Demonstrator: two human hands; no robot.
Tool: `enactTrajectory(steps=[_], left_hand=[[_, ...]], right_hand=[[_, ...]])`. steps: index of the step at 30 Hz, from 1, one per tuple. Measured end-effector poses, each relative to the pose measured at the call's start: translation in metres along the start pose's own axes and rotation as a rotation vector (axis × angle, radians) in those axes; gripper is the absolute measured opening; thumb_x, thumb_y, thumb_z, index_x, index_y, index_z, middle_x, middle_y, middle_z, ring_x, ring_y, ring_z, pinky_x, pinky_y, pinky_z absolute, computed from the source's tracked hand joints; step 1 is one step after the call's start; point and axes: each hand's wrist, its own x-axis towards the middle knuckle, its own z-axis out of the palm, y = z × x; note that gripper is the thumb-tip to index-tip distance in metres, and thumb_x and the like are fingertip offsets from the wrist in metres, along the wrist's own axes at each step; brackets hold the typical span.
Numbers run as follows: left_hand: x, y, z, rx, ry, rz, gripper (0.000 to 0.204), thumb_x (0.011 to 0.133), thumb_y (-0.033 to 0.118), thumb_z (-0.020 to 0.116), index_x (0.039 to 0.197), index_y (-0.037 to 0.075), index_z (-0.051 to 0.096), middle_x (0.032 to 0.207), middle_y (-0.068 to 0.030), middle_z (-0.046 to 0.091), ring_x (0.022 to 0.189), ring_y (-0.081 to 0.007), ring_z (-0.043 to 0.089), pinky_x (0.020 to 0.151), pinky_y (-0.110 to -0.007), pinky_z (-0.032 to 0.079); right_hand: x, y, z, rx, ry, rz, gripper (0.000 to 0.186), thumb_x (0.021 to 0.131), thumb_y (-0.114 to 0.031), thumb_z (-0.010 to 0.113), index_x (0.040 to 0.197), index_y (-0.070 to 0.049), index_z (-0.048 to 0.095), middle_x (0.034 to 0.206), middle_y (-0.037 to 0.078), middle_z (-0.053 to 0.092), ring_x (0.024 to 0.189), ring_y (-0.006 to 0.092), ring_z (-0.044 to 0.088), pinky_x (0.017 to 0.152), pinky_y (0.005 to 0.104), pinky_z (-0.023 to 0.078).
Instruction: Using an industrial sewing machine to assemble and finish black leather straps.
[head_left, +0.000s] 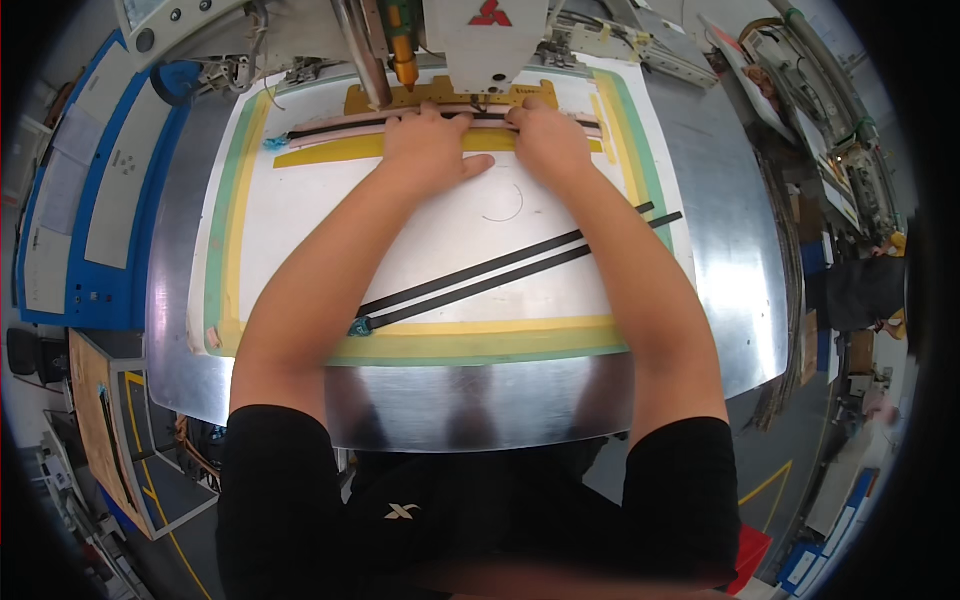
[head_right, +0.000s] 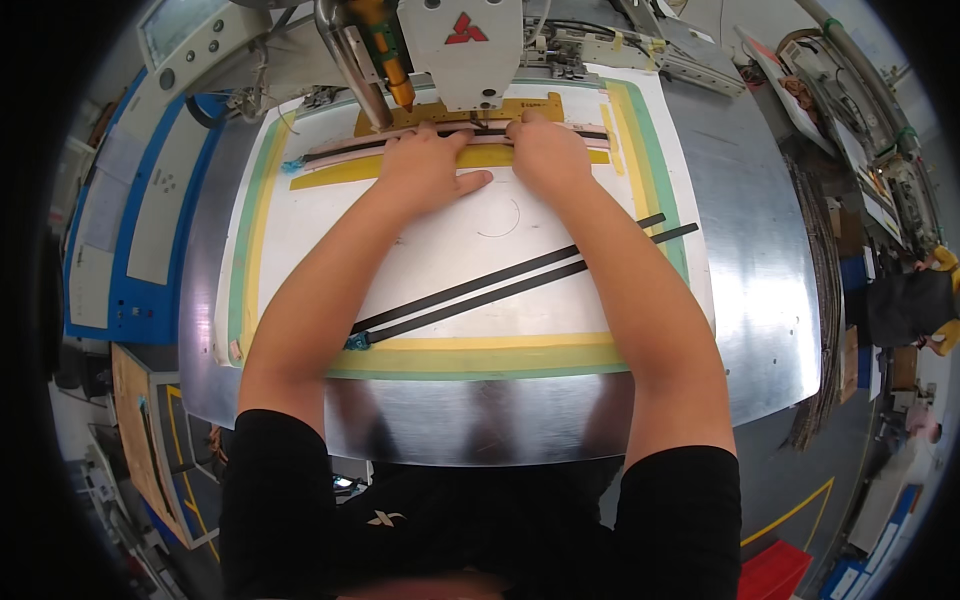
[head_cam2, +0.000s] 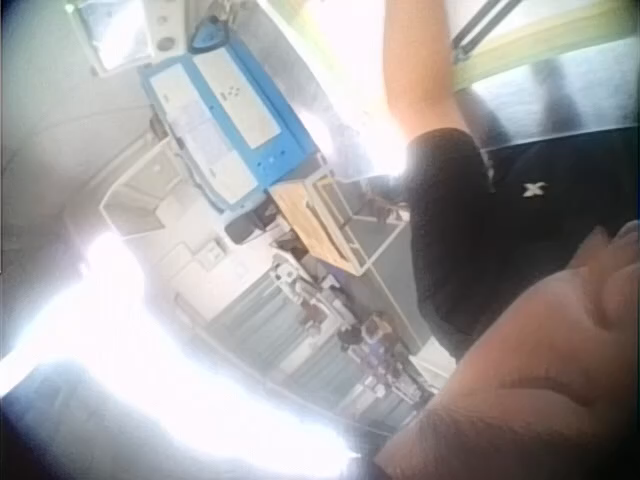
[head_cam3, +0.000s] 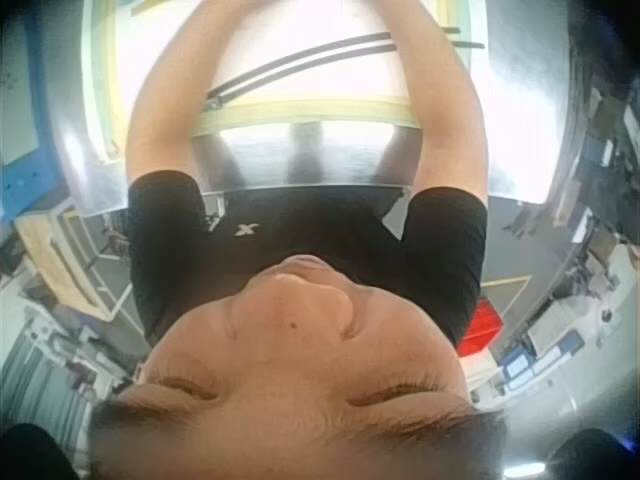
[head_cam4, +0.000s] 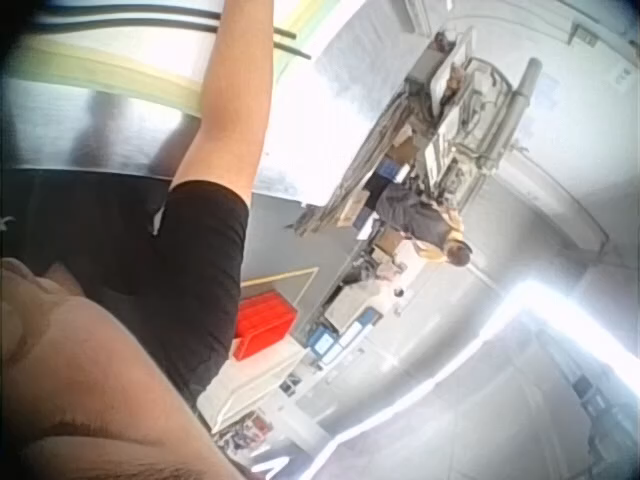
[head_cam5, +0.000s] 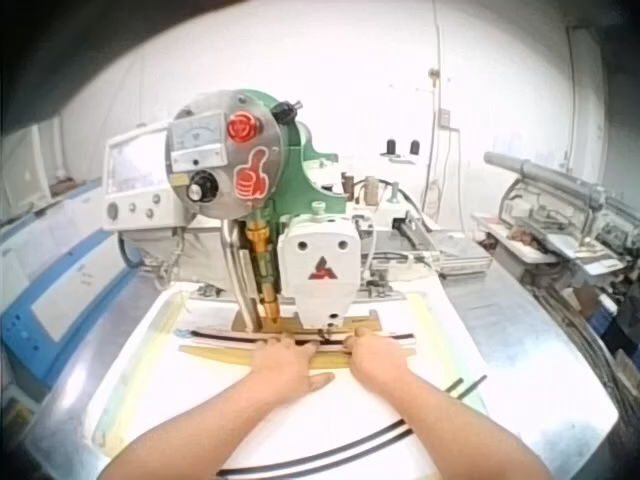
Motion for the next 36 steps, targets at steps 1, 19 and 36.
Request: enactTrajectory(steps=[1,19,36], left_hand=[[0.002,0.004,-0.004,-0.023,-0.043,-0.01,0.072,0.091,0.06,0.066,0.14,0.008,0.063,0.133,-0.0217,0.064,0.124,-0.038,0.062,0.107,-0.046,0.047],[0.013,0.014,0.001,-0.088,-0.102,0.002,0.066,0.093,0.057,0.064,0.142,0.014,0.063,0.135,-0.0199,0.062,0.126,-0.0387,0.06,0.109,-0.051,0.043],[0.014,0.015,0.014,-0.114,-0.075,-0.011,0.067,0.093,0.057,0.062,0.145,0.015,0.06,0.136,-0.0216,0.061,0.127,-0.037,0.06,0.109,-0.049,0.044]], right_hand=[[0.0,0.0,-0.001,0.005,0.011,-0.008,0.032,0.091,-0.004,0.056,0.115,-0.012,0.076,0.115,0.011,0.067,0.106,0.0328,0.07,0.089,0.0464,0.057],[-0.016,0.04,-0.031,-0.023,-0.089,0.065,0.039,0.095,-0.004,0.051,0.124,-0.017,0.075,0.122,0.006,0.068,0.112,0.0286,0.069,0.094,0.0417,0.056],[-0.001,0.035,-0.045,-0.091,-0.174,0.018,0.039,0.092,-0.003,0.054,0.121,-0.017,0.076,0.122,0.005,0.069,0.114,0.028,0.068,0.094,0.042,0.056]])
